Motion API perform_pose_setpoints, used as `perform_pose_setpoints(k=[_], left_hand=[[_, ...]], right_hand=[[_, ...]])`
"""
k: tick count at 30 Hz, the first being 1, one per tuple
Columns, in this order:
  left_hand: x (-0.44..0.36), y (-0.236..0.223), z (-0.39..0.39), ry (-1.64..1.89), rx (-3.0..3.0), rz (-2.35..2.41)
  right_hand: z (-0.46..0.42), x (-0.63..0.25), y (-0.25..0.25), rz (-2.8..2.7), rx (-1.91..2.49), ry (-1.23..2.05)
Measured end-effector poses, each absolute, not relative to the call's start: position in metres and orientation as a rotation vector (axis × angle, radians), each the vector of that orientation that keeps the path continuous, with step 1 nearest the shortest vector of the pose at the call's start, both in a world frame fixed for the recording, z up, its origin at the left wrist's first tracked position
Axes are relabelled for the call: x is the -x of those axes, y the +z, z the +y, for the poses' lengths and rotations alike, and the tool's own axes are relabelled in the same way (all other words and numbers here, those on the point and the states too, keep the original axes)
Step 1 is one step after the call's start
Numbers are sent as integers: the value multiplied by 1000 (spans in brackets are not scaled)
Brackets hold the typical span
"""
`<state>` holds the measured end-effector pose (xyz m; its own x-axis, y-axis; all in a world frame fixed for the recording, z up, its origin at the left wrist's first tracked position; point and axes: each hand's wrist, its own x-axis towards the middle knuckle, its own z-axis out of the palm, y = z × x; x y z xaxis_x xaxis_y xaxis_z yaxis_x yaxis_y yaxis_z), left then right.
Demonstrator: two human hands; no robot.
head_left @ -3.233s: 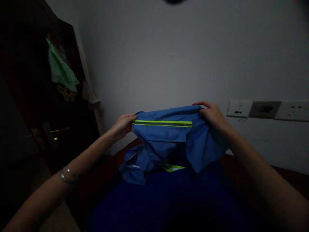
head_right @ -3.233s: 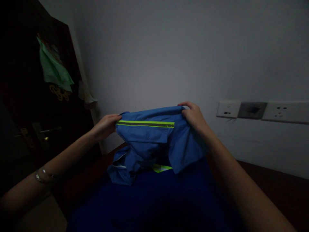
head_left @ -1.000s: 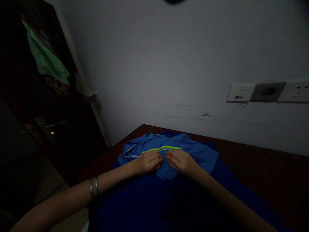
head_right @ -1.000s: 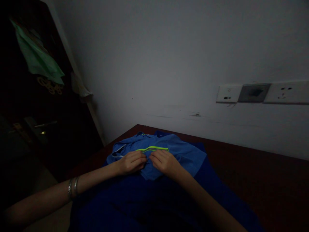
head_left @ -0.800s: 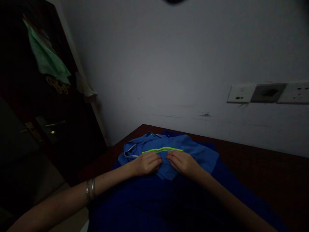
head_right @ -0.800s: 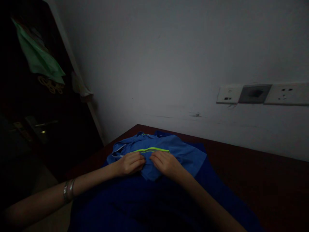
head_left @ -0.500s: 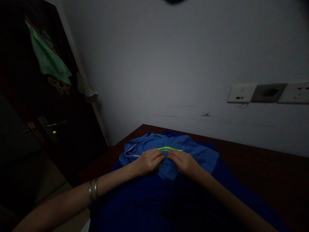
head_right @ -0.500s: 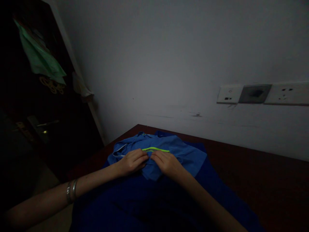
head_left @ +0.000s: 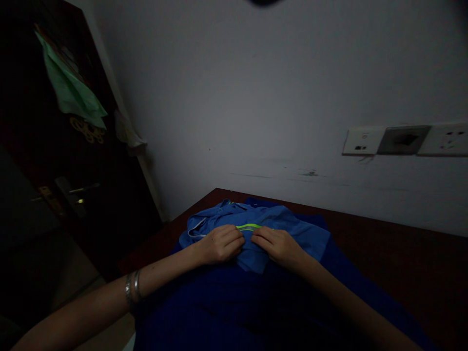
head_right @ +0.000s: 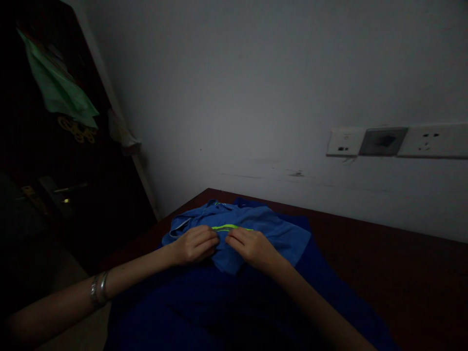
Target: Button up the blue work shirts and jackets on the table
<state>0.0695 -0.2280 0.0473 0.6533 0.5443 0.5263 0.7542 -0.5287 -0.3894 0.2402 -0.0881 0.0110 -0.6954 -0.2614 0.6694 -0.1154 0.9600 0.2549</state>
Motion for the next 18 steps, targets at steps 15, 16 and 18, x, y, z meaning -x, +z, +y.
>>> perform_pose_setpoints(k=[15,16,18], left_hand=[[-75,66,-210,-1298,2393,-2030],[-76,67,-208,-1330,2357,-2076],[-78,68,-205,-1387,2275,-2154]], right_hand=[[-101,-230,20,-2055,244,1002],[-103,-229,22,-2035,287,1081],[-104,-229,25,-2000,337,1231]])
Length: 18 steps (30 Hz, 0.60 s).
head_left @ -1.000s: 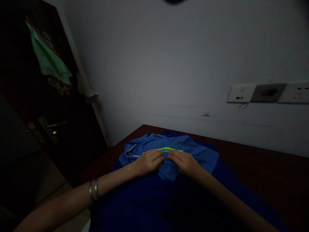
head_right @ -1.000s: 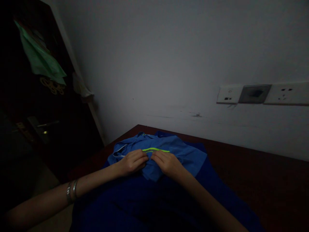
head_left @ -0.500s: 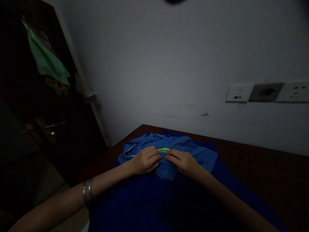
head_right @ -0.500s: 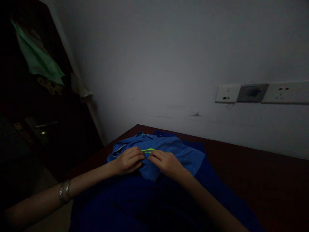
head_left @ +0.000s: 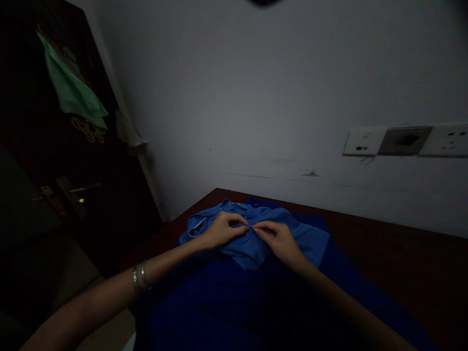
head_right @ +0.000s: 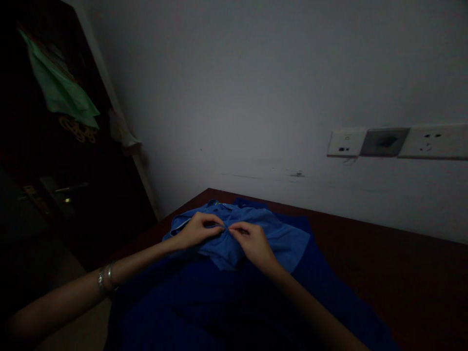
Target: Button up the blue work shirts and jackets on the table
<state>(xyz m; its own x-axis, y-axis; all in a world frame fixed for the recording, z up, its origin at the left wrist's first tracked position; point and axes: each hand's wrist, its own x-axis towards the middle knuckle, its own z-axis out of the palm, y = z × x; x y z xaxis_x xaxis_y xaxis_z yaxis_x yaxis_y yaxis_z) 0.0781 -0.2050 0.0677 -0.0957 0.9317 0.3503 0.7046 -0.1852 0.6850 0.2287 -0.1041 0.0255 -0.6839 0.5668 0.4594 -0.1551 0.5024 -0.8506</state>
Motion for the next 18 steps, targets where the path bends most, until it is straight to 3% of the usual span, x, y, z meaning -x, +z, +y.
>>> perform_pose_setpoints(k=[8,18], left_hand=[[-80,69,-199,1202,-1826,1869],[-86,66,-203,1217,-1971,1902]], right_hand=[[-103,-227,29,-1829,459,1688],[-105,-227,33,-1848,452,1503]])
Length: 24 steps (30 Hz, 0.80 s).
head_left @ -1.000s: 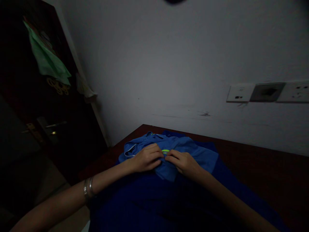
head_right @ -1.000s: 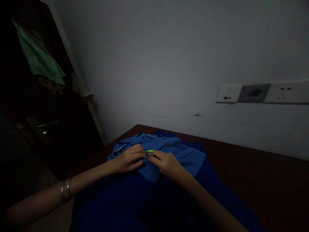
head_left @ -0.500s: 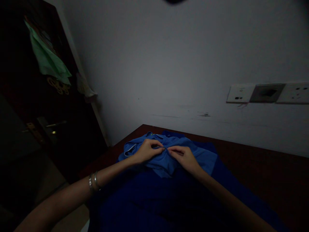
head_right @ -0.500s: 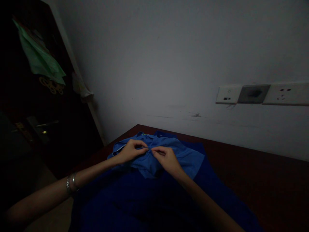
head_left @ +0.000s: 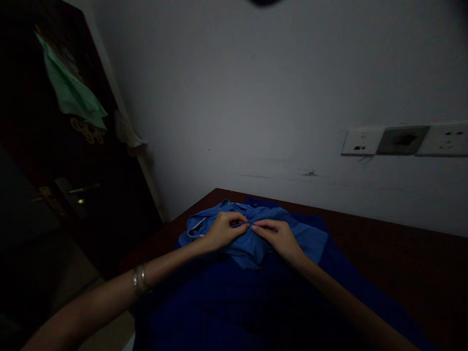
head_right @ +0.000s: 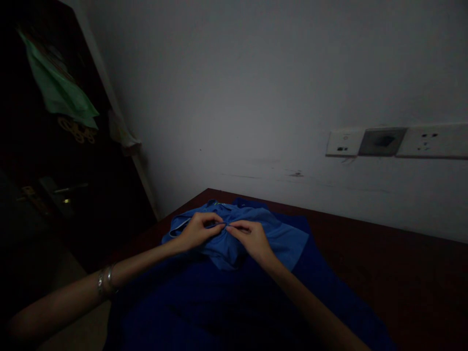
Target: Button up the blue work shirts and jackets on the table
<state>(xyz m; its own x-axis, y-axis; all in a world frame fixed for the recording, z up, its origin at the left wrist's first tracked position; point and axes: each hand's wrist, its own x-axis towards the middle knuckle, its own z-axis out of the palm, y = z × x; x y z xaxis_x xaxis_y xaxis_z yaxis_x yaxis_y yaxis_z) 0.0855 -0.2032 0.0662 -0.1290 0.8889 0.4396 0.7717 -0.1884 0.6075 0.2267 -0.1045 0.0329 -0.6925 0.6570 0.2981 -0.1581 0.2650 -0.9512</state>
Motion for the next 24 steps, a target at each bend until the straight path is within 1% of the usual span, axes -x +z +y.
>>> perform_pose_setpoints(k=[7,12,18,24], left_hand=[[-91,68,-207,1269,-1902,1920],[-90,67,-204,1264,-1655,1821],[-84,62,-205,1270,-1318,1634],[-85,65,-206,1234,-1448,1669]], right_hand=[[-107,-227,32,-1741,491,1606],[-107,-228,35,-1663,508,1713],[-107,-227,34,-1706,485,1713],[-103,-227,31,-1768,439,1756]])
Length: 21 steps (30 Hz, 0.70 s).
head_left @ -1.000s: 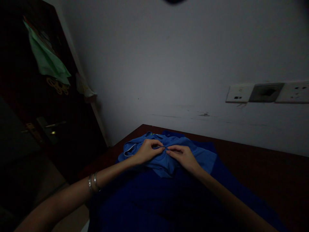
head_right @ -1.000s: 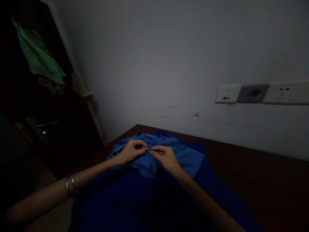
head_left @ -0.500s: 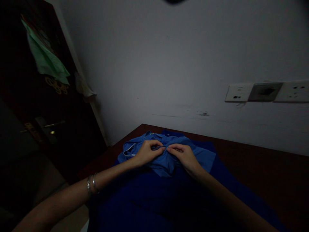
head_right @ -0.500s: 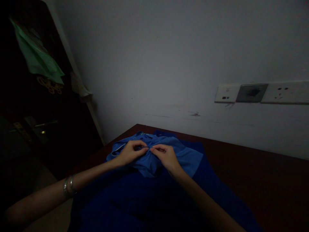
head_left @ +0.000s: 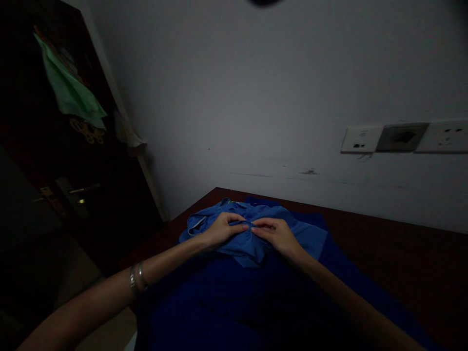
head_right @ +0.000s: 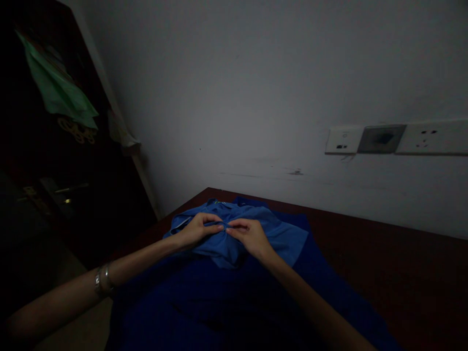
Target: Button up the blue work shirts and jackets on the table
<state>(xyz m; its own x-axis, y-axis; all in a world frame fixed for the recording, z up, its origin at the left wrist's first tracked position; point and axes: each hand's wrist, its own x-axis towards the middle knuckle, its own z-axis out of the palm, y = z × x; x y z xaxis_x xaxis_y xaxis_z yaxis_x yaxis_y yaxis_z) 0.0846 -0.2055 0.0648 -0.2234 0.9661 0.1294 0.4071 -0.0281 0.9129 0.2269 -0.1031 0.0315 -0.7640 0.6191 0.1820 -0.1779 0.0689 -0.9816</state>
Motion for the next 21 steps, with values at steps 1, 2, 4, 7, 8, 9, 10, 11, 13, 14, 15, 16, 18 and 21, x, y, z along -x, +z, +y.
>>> perform_pose_setpoints(k=[1,2,4,7,8,9,10,11,13,14,15,16,18,21], left_hand=[[-86,66,-206,1217,-1503,1692],[-86,67,-206,1201,-1558,1712],[-88,69,-206,1170,-1645,1738],[-89,69,-207,1149,-1716,1749],[-89,69,-207,1144,-1738,1757],[-89,69,-207,1141,-1760,1770],[-89,69,-208,1137,-1780,1786],[-90,69,-208,1132,-1797,1803],[-90,69,-209,1119,-1821,1823],[-91,69,-209,1111,-1826,1827],[-91,69,-210,1100,-1828,1832],[-91,69,-210,1088,-1825,1837],[-91,69,-211,1067,-1815,1846],[-91,67,-211,1068,-1803,1831]], right_hand=[[-103,-227,31,-1778,436,1763],[-102,-227,31,-1790,429,1768],[-102,-228,32,-1811,397,1781],[-101,-228,31,-1835,323,1803],[-101,-228,31,-1842,309,1803],[-100,-228,30,-1848,304,1798],[-100,-228,30,-1854,301,1787],[-99,-228,29,-1859,298,1775],[-98,-228,28,-1867,283,1758],[-98,-228,27,-1873,271,1756],[-98,-228,27,-1880,258,1756],[-98,-228,27,-1889,248,1756],[-98,-229,27,-1907,229,1755],[-98,-230,28,-1908,200,1761]])
